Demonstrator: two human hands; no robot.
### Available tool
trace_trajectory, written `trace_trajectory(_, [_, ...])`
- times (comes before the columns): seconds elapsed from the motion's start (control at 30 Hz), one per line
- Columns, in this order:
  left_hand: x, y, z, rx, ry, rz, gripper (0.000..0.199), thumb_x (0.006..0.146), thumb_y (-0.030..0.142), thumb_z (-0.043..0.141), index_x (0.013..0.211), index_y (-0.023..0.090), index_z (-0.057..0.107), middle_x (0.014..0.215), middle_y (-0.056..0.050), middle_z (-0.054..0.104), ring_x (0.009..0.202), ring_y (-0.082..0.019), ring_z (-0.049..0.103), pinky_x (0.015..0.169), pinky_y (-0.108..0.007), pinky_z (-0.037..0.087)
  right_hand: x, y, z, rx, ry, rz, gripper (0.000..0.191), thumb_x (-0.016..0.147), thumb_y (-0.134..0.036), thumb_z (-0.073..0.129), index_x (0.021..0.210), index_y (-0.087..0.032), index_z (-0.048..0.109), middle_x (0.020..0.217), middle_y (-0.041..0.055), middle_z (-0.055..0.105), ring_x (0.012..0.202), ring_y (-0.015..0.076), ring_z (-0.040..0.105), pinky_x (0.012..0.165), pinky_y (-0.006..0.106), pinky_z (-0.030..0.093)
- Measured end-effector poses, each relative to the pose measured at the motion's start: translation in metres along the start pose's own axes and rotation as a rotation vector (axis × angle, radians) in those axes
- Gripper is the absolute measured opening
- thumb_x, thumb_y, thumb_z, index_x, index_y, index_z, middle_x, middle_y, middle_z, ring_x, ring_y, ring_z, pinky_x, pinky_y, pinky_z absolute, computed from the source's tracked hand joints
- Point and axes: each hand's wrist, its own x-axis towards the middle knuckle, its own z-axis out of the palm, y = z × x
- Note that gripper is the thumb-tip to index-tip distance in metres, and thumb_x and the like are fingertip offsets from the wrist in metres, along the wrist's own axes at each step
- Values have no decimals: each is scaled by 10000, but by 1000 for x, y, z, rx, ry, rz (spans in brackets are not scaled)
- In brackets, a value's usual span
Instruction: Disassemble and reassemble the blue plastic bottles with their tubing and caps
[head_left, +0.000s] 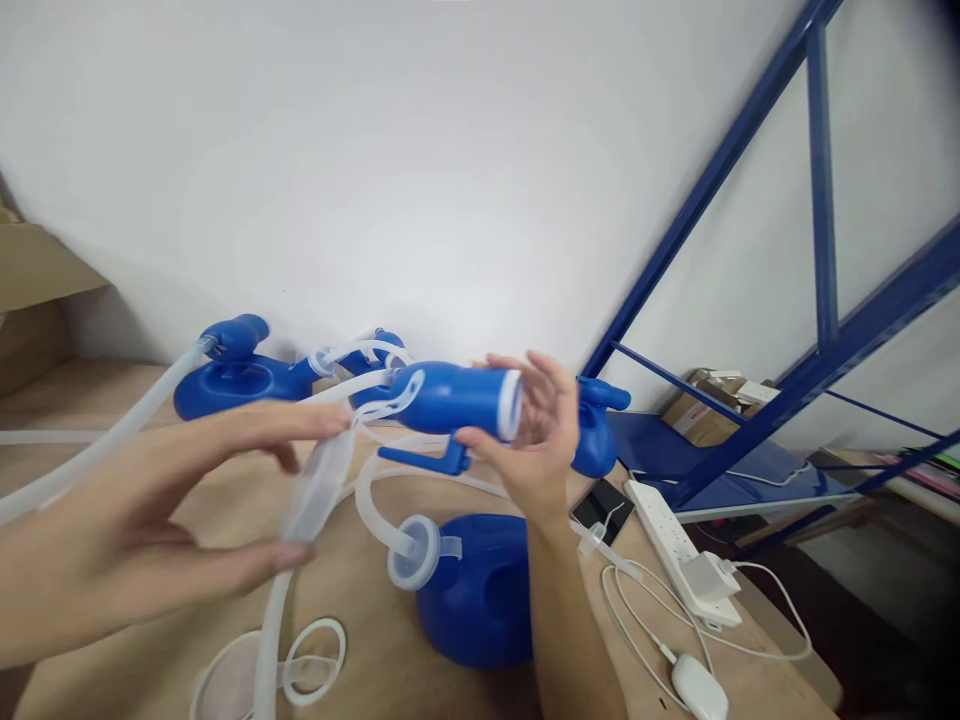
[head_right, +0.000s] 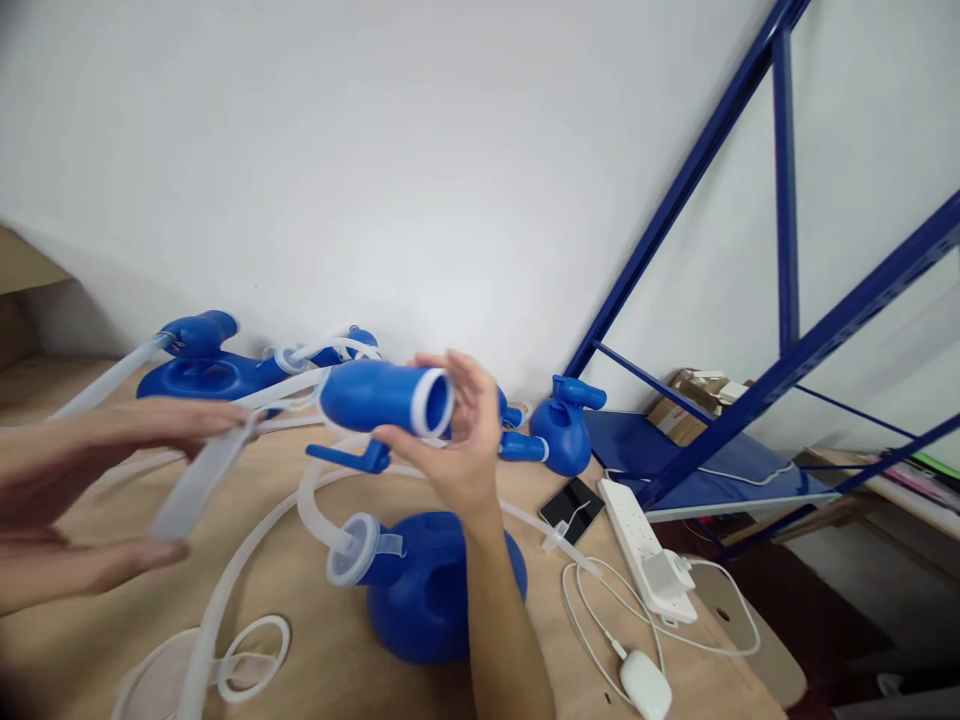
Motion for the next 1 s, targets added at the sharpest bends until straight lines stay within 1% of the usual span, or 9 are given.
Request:
trace_trajectory(0.17, [30,16,28,28,174,204,622,1035,248,605,1610,386,412,1530,-49,543,1336,-249,604,1104,-387,557,-13,-14,32,-179,-250,-95,859,877,-359,852,1591,-360,374,1448,91,650,1335,271,655,1120,466,581])
trace_trajectory(0.3, [28,10,40,67,85,286,648,1040,172,534,1631,389,375,1696,-64,389,1479,-310,495,1191,-488,477,-14,-14,37,-131,-364,-263,914,978,-295,741,1679,-412,166,1531,66,604,1417,225,594,1096,400,599])
trace_trajectory(0.43, [27,1,40,138,-36,297,729,1043,269,587,1653,484,250,1784,-88,156,1555,-376,382,1162,-609,471,-10,-13,34,-147,-409,-194,810,952,-223,756,1623,-430,351,1565,40,578,1458,241,554,1204,441,514])
trace_trajectory(0.5, [28,-6,38,69,-27,277,873,1021,377,640,1684,472,81,1760,-125,237,1527,-372,433,1152,-599,490,-10,-13,32,-111,-384,-116,834,884,-240,834,1584,-429,421,1557,37,589,1434,267,578,1220,479,494])
trace_trajectory(0.57, [27,-14,35,-7,-9,195,1006,950,536,708,1696,422,42,1709,-137,366,1471,-372,510,1157,-578,498,-11,-13,32,-36,-350,-40,887,805,-293,911,1563,-397,461,1542,64,604,1401,302,608,1208,526,493])
trace_trajectory(0.67, [24,-21,31,-2,-71,49,988,855,707,723,1662,356,274,1568,-100,569,1342,-365,628,1085,-504,560,-15,-12,34,62,-308,124,939,730,-389,960,1546,-337,498,1545,117,590,1378,323,621,1173,527,515])
trace_trajectory(0.8, [25,-16,33,71,-3,-3,761,934,651,652,1570,308,412,1453,-66,646,1209,-311,696,979,-388,594,-14,-16,32,115,-372,265,1087,722,-617,897,1634,-319,384,1590,128,526,1419,333,564,1049,438,599])
trace_trajectory(0.9, [26,-7,38,168,73,-68,745,944,606,652,1568,301,379,1475,-73,625,1229,-320,681,1012,-405,581,-10,-22,25,15,-450,305,856,964,-721,563,1673,-310,316,1271,87,712,1110,261,697,903,369,625])
trace_trajectory(1.0, [23,-4,43,243,59,-99,698,973,584,610,1569,332,348,1495,-72,607,1233,-323,680,954,-407,606,-6,-32,17,-284,-405,293,607,1088,-625,334,1596,-327,483,942,40,647,805,194,635,823,367,598])
